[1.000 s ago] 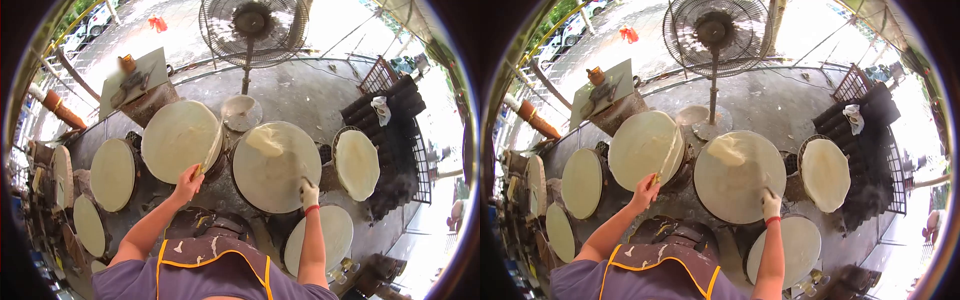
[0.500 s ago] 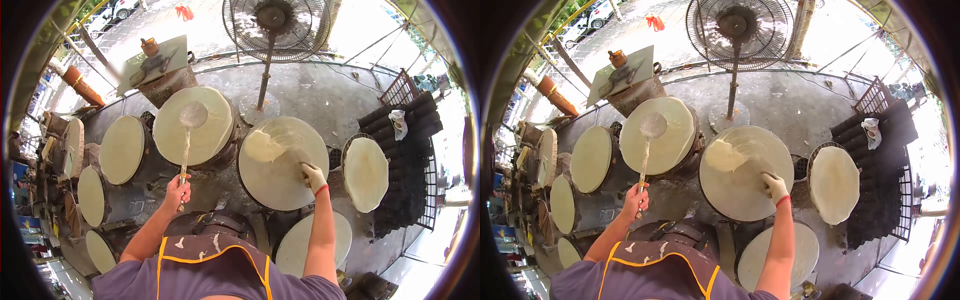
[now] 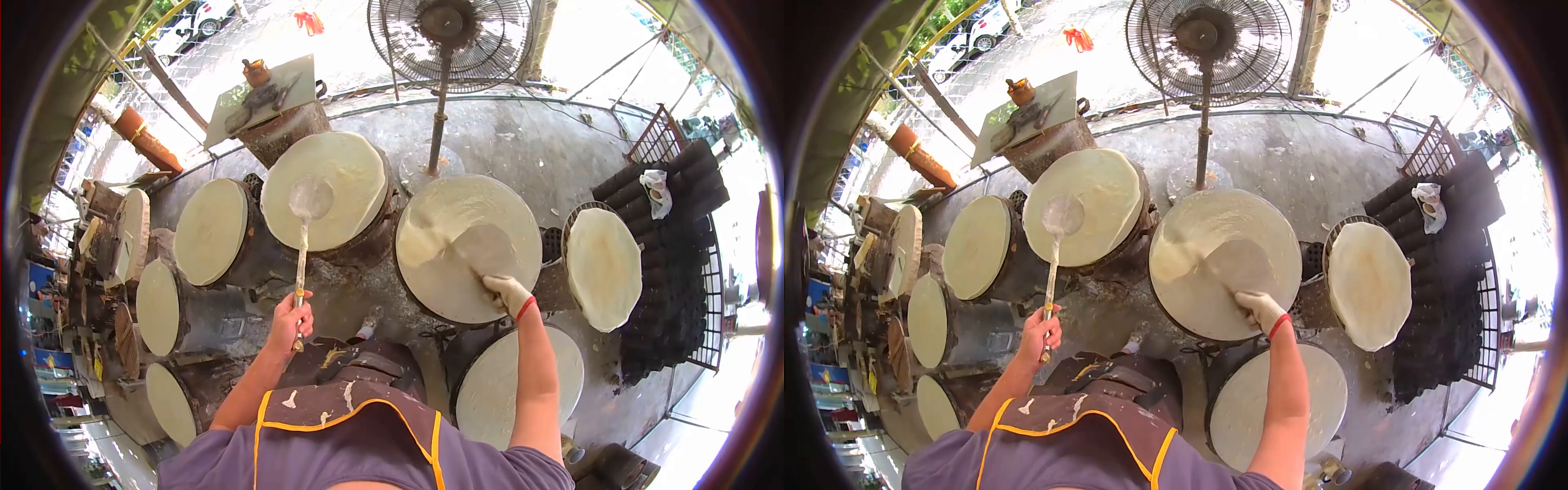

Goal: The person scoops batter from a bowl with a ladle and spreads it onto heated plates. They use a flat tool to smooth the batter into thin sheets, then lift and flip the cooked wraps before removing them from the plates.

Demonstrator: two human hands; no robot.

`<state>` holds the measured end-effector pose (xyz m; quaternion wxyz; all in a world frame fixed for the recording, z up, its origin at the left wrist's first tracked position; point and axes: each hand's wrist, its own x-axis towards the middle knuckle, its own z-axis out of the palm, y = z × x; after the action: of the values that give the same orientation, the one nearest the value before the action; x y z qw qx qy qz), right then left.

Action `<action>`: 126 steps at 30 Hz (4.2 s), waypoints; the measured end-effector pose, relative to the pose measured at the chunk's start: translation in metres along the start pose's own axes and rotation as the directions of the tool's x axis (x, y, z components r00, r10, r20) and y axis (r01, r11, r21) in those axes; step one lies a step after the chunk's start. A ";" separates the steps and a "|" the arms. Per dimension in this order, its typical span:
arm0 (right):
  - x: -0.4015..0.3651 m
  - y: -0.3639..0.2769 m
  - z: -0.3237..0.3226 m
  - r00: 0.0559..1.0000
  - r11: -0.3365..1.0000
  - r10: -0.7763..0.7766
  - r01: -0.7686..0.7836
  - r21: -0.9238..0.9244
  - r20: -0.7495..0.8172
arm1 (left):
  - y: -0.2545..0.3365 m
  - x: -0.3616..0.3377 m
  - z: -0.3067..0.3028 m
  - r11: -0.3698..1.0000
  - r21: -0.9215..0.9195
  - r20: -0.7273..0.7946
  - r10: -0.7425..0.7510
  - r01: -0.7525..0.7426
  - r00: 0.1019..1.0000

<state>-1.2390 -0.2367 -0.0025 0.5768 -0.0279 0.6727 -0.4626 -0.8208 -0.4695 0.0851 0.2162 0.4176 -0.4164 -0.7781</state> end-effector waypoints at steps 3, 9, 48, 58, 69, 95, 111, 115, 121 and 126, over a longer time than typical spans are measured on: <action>-0.017 0.017 -0.001 0.999 0.998 0.012 -0.009 -0.060 0.052 | -0.002 -0.012 -0.008 1.000 -0.014 0.022 -0.017 0.018 1.000; -0.032 0.041 0.029 0.980 0.988 -0.131 0.141 0.062 -0.147 | 0.003 -0.011 -0.030 0.996 0.001 0.065 -0.085 0.086 0.994; 0.006 0.139 0.353 0.607 0.762 0.112 0.456 0.460 -0.787 | 0.052 0.006 -0.239 0.920 -0.086 0.466 -0.301 0.381 0.832; -0.026 0.232 0.237 0.598 0.957 -0.213 0.289 -0.040 -0.773 | -0.008 -0.052 -0.138 0.877 -0.207 0.516 -0.279 0.434 0.810; -0.070 0.178 0.145 0.576 0.932 -0.357 0.166 -0.322 -0.736 | -0.048 -0.096 -0.048 0.865 -0.224 0.562 -0.261 0.448 0.785; -0.007 0.116 0.123 0.340 0.854 -0.239 0.520 -0.030 -0.909 | -0.009 -0.036 -0.092 0.863 -0.101 0.383 -0.426 0.496 0.820; -0.056 0.155 0.202 0.559 0.684 0.013 0.600 0.415 -0.829 | 0.059 -0.019 -0.063 0.848 -0.202 0.594 -0.292 0.490 0.749; 0.007 0.137 0.157 0.467 0.813 -0.122 0.553 0.182 -0.876 | 0.033 -0.016 -0.064 0.756 -0.191 0.522 -0.462 0.626 0.717; -0.017 0.109 0.108 0.388 0.887 -0.294 0.452 -0.098 -0.873 | 0.019 -0.033 -0.032 0.744 -0.202 0.544 -0.455 0.637 0.705; -0.022 0.102 0.097 0.526 0.829 -0.557 0.393 -0.397 -0.643 | 0.005 -0.041 -0.010 0.771 -0.199 0.512 -0.445 0.605 0.735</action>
<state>-1.1029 -0.2233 -0.0440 0.1001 -0.0807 0.8552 -0.5021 -0.7896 -0.4489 0.1057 -0.0444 0.2884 -0.1695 -0.9413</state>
